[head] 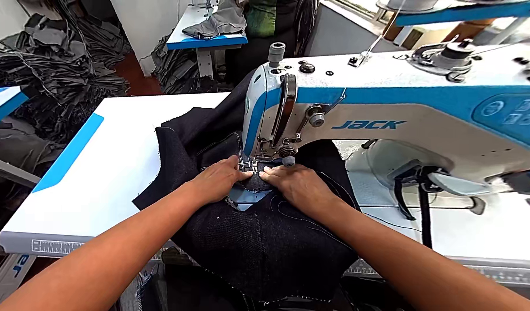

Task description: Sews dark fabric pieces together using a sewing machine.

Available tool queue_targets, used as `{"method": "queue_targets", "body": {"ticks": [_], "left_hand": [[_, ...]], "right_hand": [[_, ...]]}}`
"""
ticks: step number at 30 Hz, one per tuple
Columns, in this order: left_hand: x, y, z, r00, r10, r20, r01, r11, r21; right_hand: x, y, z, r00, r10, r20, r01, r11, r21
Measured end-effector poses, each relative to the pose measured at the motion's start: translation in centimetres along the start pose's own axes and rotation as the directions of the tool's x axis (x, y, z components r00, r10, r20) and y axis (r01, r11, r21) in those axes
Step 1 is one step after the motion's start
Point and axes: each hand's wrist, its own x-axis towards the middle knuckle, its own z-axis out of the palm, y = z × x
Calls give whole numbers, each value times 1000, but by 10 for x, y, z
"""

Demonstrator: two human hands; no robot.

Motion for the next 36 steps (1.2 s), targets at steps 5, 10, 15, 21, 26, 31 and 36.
{"method": "queue_targets", "body": {"ticks": [5,10,15,21,26,31,36], "left_hand": [[7,-4,-4,1000,4,15,-5,999,45],[18,-11,-9,1000,19,7,-20,994,109],[29,-25,-2,994,79,-78,-64,983,173],[36,-31,6,976,60,-209,-26,987,159],[36,-28,7,964,60,-260,-30,992,120],[37,-30,9,956,73,-284,-40,992,122],[38,-33,13,947,80,-312,-50,993,104]], "right_hand": [[4,4,6,1000,19,-19,-19,999,-26],[10,8,9,999,51,-4,-51,993,-103],[17,13,8,988,154,25,-152,986,-67],[27,20,6,950,306,54,-309,948,74],[27,24,4,909,351,223,-363,932,11],[25,23,6,909,356,218,-353,934,-57],[24,28,13,941,307,140,-301,952,-62]]}}
